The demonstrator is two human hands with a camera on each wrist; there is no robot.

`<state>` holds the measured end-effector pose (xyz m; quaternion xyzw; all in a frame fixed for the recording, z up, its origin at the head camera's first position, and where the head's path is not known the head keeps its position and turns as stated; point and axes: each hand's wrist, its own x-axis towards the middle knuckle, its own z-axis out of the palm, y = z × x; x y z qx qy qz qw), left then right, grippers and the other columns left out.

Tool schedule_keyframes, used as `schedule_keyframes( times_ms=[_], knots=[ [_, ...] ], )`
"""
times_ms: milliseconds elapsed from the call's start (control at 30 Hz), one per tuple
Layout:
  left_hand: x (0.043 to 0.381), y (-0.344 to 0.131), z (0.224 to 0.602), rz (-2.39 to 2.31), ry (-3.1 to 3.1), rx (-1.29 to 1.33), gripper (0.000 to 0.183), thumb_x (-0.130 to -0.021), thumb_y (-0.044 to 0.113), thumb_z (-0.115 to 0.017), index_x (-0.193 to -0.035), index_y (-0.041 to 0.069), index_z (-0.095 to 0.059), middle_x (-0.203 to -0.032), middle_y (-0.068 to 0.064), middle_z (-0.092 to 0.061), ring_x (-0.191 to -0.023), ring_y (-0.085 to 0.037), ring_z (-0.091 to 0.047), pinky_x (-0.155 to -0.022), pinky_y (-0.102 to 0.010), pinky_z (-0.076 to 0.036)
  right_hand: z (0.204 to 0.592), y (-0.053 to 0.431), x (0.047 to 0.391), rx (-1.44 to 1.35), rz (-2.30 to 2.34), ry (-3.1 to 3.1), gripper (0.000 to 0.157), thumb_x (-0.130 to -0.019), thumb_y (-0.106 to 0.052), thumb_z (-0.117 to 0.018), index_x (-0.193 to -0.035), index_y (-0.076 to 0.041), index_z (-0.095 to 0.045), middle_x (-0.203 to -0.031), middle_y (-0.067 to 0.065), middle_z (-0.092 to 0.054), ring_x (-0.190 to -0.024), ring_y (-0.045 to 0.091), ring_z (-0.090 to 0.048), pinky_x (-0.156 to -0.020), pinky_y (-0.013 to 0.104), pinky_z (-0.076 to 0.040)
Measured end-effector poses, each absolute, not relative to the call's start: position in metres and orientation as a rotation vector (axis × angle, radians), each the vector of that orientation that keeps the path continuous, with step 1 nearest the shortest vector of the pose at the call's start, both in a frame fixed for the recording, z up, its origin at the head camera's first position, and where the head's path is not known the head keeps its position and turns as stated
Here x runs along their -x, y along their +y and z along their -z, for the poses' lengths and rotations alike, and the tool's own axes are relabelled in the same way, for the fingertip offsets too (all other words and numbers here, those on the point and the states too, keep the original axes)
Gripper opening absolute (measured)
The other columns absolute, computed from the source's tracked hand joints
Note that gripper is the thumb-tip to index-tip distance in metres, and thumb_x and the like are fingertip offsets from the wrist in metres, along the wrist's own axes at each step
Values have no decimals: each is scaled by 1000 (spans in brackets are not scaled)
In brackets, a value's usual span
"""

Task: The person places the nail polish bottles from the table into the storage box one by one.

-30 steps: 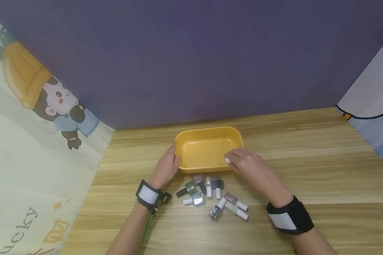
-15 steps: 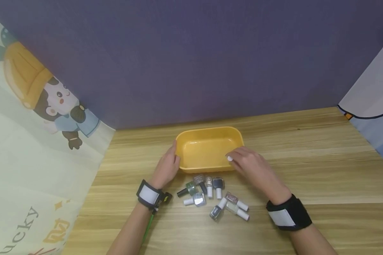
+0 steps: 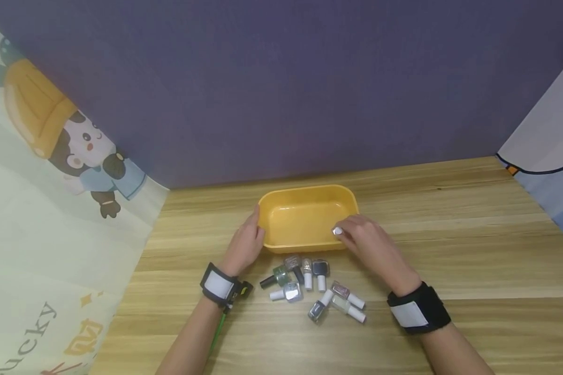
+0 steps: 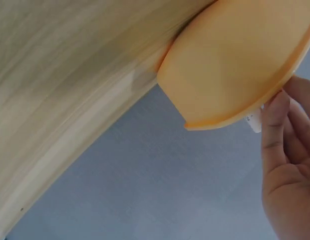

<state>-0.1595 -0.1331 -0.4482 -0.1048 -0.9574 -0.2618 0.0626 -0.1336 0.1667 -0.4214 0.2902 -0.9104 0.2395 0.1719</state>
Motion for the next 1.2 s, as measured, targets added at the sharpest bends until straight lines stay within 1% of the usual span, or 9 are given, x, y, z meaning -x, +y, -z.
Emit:
schedule_keyframes(
  times_ms=[267, 433, 500, 700, 767, 900, 1000, 1100, 1200],
  knots=[
    [160, -133, 446, 790, -2922, 321, 60, -95, 23, -33, -148, 10, -7, -148, -9, -29, -50, -13, -41, -68, -29, -42, 422, 165, 135, -787, -656, -2545, 14, -79, -18, -67, -89, -8, -67, -76, -3, -58, -69, 9, -50, -60, 28, -45],
    [161, -134, 446, 784, -2909, 326, 60, -95, 23, -34, -148, 10, -8, -148, -8, -29, -57, -14, -44, -77, -29, -42, 420, 164, 136, -753, -621, -2561, 12, -80, -20, -67, -87, -10, -68, -76, -3, -59, -69, 11, -52, -59, 31, -45],
    [161, -135, 446, 783, -2900, 326, 60, -95, 23, -34, -147, 9, -9, -148, -8, -29, -63, -14, -47, -82, -30, -43, 419, 163, 137, -749, -624, -2574, 11, -81, -20, -66, -86, -11, -68, -76, -4, -59, -69, 11, -52, -59, 32, -45],
    [162, -136, 448, 783, -2895, 321, 59, -95, 24, -34, -147, 9, -10, -148, -7, -29, -74, -17, -51, -85, -31, -42, 417, 162, 138, -752, -626, -2638, 11, -83, -21, -64, -86, -11, -68, -76, -4, -59, -71, 12, -53, -62, 32, -45],
    [162, -136, 449, 780, -2899, 318, 59, -95, 24, -34, -147, 10, -10, -148, -6, -29, -75, -18, -51, -84, -31, -42, 417, 163, 138, -746, -629, -2662, 13, -83, -20, -63, -89, -10, -68, -78, -2, -61, -72, 13, -54, -64, 33, -46],
    [163, -136, 450, 776, -2896, 325, 59, -95, 24, -34, -147, 10, -9, -148, -6, -29, -82, -17, -52, -86, -31, -42, 417, 163, 138, -734, -655, -2700, 15, -84, -17, -62, -93, -6, -69, -82, 2, -63, -75, 16, -56, -67, 35, -48],
    [163, -136, 450, 777, -2894, 333, 59, -95, 24, -34, -147, 11, -9, -148, -6, -30, -75, -16, -52, -83, -31, -43, 418, 162, 138, -732, -669, -2709, 15, -84, -15, -61, -93, -5, -68, -82, 3, -63, -74, 16, -56, -66, 34, -48],
    [162, -136, 449, 782, -2901, 336, 59, -95, 24, -34, -147, 12, -8, -148, -6, -29, -58, -15, -45, -74, -29, -42, 419, 162, 138, -730, -672, -2708, 15, -84, -15, -62, -92, -5, -68, -81, 3, -62, -73, 15, -56, -65, 33, -47],
    [162, -136, 450, 784, -2911, 334, 60, -95, 24, -34, -147, 12, -7, -148, -6, -29, -51, -14, -40, -70, -29, -41, 419, 161, 136, -731, -662, -2692, 14, -83, -14, -63, -91, -4, -68, -81, 4, -63, -73, 16, -57, -66, 34, -48]
  ],
)
